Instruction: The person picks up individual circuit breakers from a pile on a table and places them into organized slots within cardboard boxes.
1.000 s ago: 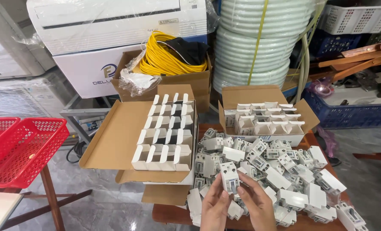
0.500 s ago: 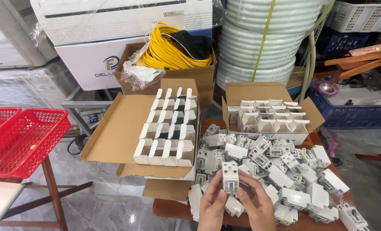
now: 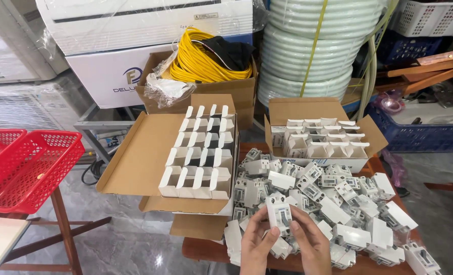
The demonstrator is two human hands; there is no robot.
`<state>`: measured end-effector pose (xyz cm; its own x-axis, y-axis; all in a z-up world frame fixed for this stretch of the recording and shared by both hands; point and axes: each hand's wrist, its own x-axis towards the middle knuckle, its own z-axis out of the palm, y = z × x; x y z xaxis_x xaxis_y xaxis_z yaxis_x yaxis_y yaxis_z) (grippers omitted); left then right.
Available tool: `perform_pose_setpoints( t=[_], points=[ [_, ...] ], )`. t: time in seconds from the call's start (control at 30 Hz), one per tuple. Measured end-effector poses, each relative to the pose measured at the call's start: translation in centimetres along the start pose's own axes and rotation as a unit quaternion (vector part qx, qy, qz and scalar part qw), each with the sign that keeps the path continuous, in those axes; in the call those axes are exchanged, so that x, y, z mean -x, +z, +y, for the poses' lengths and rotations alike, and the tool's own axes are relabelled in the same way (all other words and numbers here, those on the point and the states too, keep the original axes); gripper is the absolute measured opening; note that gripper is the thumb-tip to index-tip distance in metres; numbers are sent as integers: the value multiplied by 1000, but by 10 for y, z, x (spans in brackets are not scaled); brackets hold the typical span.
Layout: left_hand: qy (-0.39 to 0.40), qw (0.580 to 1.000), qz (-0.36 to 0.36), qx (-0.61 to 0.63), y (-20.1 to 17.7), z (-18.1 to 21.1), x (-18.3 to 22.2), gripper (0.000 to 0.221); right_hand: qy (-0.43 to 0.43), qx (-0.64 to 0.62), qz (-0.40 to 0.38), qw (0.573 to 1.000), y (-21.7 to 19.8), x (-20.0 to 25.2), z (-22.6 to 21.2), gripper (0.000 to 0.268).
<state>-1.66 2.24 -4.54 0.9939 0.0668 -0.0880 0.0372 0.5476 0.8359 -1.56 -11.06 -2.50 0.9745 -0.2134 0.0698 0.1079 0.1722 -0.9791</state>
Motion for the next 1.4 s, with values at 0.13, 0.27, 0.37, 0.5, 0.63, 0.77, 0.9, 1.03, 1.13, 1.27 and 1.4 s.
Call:
perform_pose_setpoints(
  t=[0.13,0.27,0.37,0.5,0.63,0.77,0.9,1.03,1.13,1.27,1.4],
  points=[
    [-4,999,6,47,-6,-18,-6,79,40,-13,42,998,1,1,-1,39],
    [15,999,-7,32,-14,-31,-12,80,-65,13,-19,998,-6,1,4,34],
    [-39,997,20,58,-12,-31,-12,73,-75,0,-41,996,-4,4,-6,31],
    [-36,995,23,85,-11,-29,-10,70,-100,-19,-60,993,-10,2,7,29],
    [17,998,-26,45,-12,-30,-10,70,-94,-50,-62,992,-12,-3,21,20],
    [48,998,-42,10,-10,-31,-7,74,-83,-56,-58,993,-20,-9,41,11],
    [14,999,-29,19,-7,-30,-8,76,-49,-41,-28,998,-25,-14,49,18],
    [-16,1000,2,27,-3,-24,-6,80,9,-15,17,1000,-19,-10,36,31],
    [-21,999,17,33,-3,-25,-7,80,25,15,21,999,-14,-6,22,38],
    [-24,998,40,43,-2,-20,-7,84,56,39,27,997,-2,2,-5,44],
    [5,997,29,67,-7,-31,-9,81,35,-15,-8,999,-1,4,5,46]
  ],
)
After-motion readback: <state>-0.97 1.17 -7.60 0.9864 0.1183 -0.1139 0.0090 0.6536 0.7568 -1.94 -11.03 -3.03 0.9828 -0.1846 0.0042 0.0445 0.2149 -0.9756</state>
